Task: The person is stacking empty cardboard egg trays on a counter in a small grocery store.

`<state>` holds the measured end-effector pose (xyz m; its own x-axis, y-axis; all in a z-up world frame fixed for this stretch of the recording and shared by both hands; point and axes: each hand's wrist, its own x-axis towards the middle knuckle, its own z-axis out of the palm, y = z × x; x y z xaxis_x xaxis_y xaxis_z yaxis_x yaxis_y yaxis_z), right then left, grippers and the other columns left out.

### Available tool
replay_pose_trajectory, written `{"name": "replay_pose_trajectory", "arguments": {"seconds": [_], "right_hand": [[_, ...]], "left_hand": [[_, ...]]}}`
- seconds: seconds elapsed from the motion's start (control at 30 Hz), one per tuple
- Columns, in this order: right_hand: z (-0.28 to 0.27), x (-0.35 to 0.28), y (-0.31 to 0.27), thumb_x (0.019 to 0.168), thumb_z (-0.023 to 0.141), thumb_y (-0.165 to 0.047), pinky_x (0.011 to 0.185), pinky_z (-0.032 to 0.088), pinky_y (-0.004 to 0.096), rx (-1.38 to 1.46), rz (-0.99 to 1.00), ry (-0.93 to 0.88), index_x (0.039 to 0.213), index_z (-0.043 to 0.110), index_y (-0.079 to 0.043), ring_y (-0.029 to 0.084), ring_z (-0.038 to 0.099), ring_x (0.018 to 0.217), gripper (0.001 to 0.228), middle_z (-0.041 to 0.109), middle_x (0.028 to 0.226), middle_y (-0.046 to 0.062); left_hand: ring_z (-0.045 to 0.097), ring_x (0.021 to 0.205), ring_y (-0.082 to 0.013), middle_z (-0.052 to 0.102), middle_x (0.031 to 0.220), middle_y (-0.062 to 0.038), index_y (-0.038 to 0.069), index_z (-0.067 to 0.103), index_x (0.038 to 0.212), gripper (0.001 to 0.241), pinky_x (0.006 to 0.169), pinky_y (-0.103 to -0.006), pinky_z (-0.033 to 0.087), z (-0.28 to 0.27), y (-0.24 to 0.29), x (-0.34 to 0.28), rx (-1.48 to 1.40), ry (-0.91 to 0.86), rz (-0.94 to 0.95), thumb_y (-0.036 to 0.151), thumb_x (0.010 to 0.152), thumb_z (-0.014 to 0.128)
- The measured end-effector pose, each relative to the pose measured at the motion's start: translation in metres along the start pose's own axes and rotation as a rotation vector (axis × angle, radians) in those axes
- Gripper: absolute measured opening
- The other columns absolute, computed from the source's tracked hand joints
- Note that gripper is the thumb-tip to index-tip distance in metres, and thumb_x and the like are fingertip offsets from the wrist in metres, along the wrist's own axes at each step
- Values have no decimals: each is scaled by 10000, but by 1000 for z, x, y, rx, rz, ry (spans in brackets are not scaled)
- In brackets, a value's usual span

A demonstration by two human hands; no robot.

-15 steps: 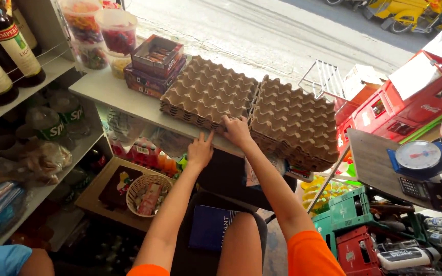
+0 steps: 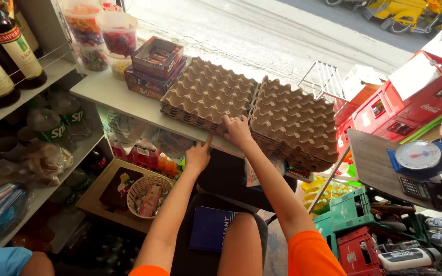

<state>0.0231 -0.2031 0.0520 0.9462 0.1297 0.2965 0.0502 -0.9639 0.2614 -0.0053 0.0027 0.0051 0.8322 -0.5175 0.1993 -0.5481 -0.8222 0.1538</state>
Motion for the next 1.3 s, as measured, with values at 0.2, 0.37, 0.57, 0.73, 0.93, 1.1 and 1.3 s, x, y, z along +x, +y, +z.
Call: {"name": "replay_pose_trajectory", "arguments": {"seconds": [0.2, 0.37, 0.57, 0.73, 0.93, 1.1, 1.3], "right_hand": [[15, 6, 0, 783, 801, -360, 1128, 357, 516, -43, -15, -17, 1342, 414, -217, 224, 684, 1124, 695, 743, 1060, 37], [-20, 4, -3, 795, 793, -312, 1103, 366, 508, 132, 17, -61, 1233, 454, -216, 251, 729, 1062, 562, 776, 973, 48], [-35, 0, -3, 792, 779, -362, 1095, 371, 492, 170, -2, -45, 1234, 460, -210, 274, 748, 1027, 565, 779, 944, 70], [8, -1, -2, 806, 777, -402, 1117, 358, 492, 103, 28, 21, 1276, 464, -238, 238, 720, 1079, 588, 761, 1012, 45], [-49, -21, -30, 806, 802, -281, 1144, 342, 543, -17, 26, 113, 1423, 492, -169, 300, 613, 1232, 700, 704, 1204, 125], [-109, -46, 19, 811, 772, -391, 1095, 404, 475, 145, 31, 386, 1285, 644, -201, 316, 590, 1247, 526, 649, 1283, 99], [-105, -124, 139, 980, 534, -653, 1178, 378, 477, 159, 508, 249, 1388, 629, -210, 336, 494, 1430, 611, 611, 1442, 121]], "left_hand": [[759, 922, -332, 697, 1137, -181, 290, 189, 1666, 763, 670, -458, 635, -16, 4, -4, -58, -40, -23, 329, 1011, 579], [755, 878, -318, 672, 1146, -176, 310, 181, 1664, 737, 629, -446, 634, -14, 6, 1, -1, -45, -26, 349, 1026, 548], [752, 868, -327, 661, 1145, -174, 327, 221, 1651, 715, 614, -451, 631, -11, 2, 7, -15, -61, -28, 336, 1022, 560], [755, 848, -325, 678, 1144, -173, 299, 337, 1595, 644, 601, -456, 627, 7, 3, 21, -30, -16, -21, 343, 1000, 578], [685, 915, -288, 632, 1097, -78, 175, 634, 1121, 248, 700, -402, 581, -30, 4, 37, -79, 321, 62, 313, 916, 634], [585, 1010, -256, 553, 1115, -64, 153, 635, 1116, 302, 758, -376, 518, -58, 1, 75, -62, 534, 123, 337, 880, 670], [323, 1527, -354, 375, 1634, -166, 196, 406, 1584, 680, 1236, -610, 153, -80, 7, 74, -190, 157, 45, 596, 1033, 389]]}}
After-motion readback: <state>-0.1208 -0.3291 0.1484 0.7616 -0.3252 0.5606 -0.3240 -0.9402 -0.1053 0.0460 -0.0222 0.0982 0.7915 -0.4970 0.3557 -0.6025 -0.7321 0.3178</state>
